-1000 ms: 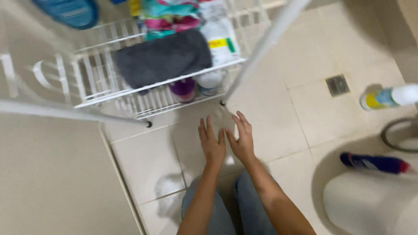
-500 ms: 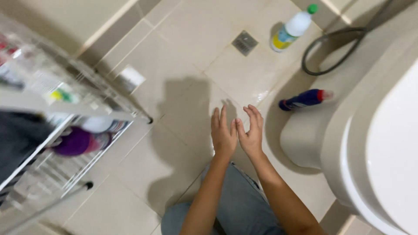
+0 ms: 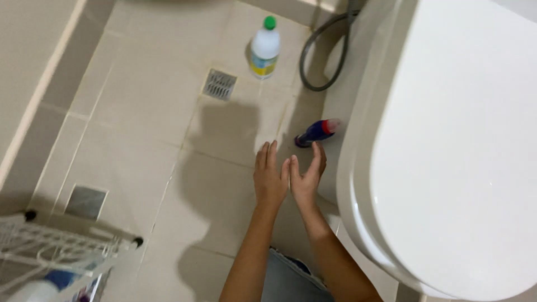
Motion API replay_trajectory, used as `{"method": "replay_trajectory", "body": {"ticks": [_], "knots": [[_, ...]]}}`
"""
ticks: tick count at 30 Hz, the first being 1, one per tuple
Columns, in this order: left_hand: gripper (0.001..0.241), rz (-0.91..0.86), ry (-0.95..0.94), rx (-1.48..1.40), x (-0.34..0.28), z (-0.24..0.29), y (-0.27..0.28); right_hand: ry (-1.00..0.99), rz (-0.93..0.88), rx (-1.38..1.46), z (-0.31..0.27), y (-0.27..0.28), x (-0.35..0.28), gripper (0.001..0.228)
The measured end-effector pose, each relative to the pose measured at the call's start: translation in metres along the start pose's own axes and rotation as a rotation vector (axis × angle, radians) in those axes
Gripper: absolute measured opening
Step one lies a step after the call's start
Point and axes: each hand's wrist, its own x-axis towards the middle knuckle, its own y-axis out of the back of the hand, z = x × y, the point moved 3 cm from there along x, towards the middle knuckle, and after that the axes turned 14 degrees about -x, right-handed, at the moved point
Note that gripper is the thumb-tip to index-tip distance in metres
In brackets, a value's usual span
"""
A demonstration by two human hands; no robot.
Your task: Organizing various toiletries and cleaning bottles on a multi-tiered bathroom storage rack.
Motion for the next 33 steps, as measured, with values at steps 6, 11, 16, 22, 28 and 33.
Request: {"method": "replay_trajectory", "body": {"ticks": [6, 11, 16, 22, 28, 33], "knots": [[0.056, -0.136, -0.1, 0.073, 0.041, -0.012, -0.035, -0.14, 0.143, -0.023, 0.027, -0.021, 0.04, 0.078], [0.059, -0.262, 0.019, 0.157, 0.064, -0.008, -0.051, -0.267, 0.159, 0.009, 0.031, -0.022, 0.076, 0.09], [0.061, -0.331, 0.081, 0.187, 0.069, -0.022, -0.057, -0.349, 0.123, 0.056, 0.035, -0.036, 0.086, 0.091], [0.056, -0.312, 0.157, 0.181, 0.062, -0.041, -0.044, -0.305, 0.076, 0.075, 0.023, -0.058, 0.07, 0.073], [0.057, -0.192, 0.123, 0.135, 0.039, -0.063, -0.017, -0.163, 0.077, 0.159, -0.002, -0.067, 0.041, 0.06], [0.064, -0.126, 0.178, 0.039, 0.011, -0.058, 0.026, -0.084, 0.027, 0.209, -0.047, -0.061, 0.016, 0.058]]}}
